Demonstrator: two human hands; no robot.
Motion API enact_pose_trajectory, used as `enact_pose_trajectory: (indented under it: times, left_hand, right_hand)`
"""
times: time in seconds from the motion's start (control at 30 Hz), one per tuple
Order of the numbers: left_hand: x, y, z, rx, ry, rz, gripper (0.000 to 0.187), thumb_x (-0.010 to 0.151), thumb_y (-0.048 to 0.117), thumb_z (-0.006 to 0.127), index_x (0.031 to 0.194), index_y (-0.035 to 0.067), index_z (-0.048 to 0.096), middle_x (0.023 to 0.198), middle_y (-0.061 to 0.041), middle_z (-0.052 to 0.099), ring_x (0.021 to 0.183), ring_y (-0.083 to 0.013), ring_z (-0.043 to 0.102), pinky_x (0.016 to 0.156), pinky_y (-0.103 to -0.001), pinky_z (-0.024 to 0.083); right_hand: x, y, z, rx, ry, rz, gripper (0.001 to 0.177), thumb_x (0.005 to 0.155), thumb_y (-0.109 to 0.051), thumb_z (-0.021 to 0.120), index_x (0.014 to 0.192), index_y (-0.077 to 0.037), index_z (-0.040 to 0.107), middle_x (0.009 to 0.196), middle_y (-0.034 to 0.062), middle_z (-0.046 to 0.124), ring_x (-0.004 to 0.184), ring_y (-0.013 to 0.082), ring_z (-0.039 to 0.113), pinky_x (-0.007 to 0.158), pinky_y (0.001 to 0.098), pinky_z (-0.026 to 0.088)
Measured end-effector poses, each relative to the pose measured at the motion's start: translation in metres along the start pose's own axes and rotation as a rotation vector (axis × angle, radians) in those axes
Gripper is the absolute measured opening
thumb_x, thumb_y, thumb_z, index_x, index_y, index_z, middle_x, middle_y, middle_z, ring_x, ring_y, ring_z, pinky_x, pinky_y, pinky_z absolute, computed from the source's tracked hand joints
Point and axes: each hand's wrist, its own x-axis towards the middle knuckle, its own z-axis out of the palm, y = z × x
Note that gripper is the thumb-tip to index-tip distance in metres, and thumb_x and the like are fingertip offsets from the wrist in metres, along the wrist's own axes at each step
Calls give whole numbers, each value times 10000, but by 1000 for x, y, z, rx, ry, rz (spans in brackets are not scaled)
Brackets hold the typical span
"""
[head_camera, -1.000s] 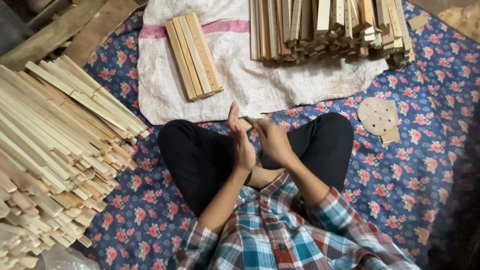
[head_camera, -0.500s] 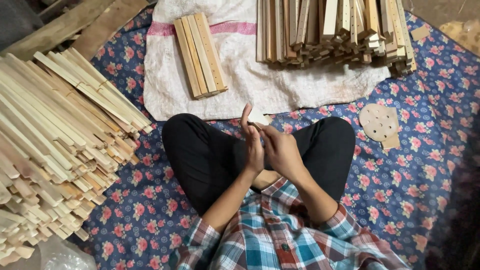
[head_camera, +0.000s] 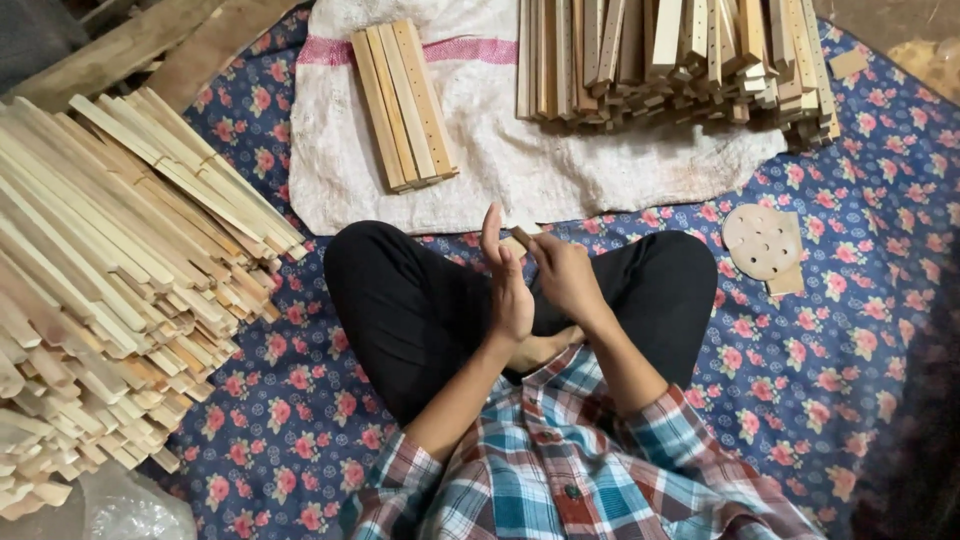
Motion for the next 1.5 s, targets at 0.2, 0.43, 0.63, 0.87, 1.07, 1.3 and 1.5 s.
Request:
enact_pose_trajectory:
  times: [0.2, 0.43, 0.63, 0.87, 1.07, 1.3, 1.5]
  left_hand:
    - [-11, 2, -4, -34, 82, 68, 630, 1107, 477, 169, 1601, 88, 126, 1659, -228, 83, 1519, -434, 137, 1219, -595, 105]
    - [-2, 23, 0, -261, 173, -116, 546, 1111, 315, 171, 1620, 140, 78, 1684, -182, -11, 1545, -366, -10, 1230, -543, -25]
    - [0, -6, -28, -855, 475, -480, 491, 1074, 202, 460, 1546, 76, 409, 1610, -181, 246, 1514, -292, 187, 1224, -481, 156]
    - [-17, 1, -61, -792, 128, -913, 658, 842, -143, 488, 1486, -123, 352, 1450, -298, 385, 1289, -366, 406, 1074, -439, 308]
    - [-25, 17, -74, -640, -176, -966, 758, 761, -158, 489, 1505, -77, 366, 1476, -213, 501, 1204, -268, 559, 972, -325, 452]
    - [23, 36, -77, -451, -292, -675, 853, 732, -69, 611, 1526, 30, 316, 1556, -164, 383, 1254, -281, 526, 1023, -357, 440]
    - [92, 49, -64, -295, -269, -529, 887, 780, -80, 632, 1557, 83, 238, 1251, -242, 573, 1053, -238, 612, 879, -315, 521]
  right_hand:
    - [8, 10, 14, 16, -43, 40, 279, 1027, -284, 541, 1164, -119, 720, 1001, 229, 751, 1085, 473, 660, 988, 580, 480]
    - [11, 7, 27, -8, 143, -31, 219, 1058, -242, 493, 1060, -103, 662, 768, 215, 731, 814, 428, 724, 688, 550, 556]
    - [56, 157, 75, 1051, 543, 609, 446, 995, -201, 604, 1357, 59, 573, 1266, 167, 566, 1012, 271, 599, 923, 479, 581]
    - [-20, 38, -7, 1610, -25, 896, 394, 1041, -160, 454, 1337, 100, 475, 1293, 246, 504, 1242, 467, 534, 1029, 522, 476]
    - [-11, -8, -40, 1441, -132, 983, 429, 1040, -142, 399, 1337, 153, 494, 1295, 350, 558, 1156, 420, 560, 1014, 478, 466]
    - [47, -24, -57, 1356, -220, 739, 404, 1027, -174, 430, 1252, 115, 600, 1239, 317, 661, 1121, 417, 625, 975, 565, 499]
    - [108, -26, -63, 1286, -163, 364, 370, 1029, -144, 442, 1257, 97, 605, 1239, 247, 682, 1086, 302, 644, 872, 500, 537]
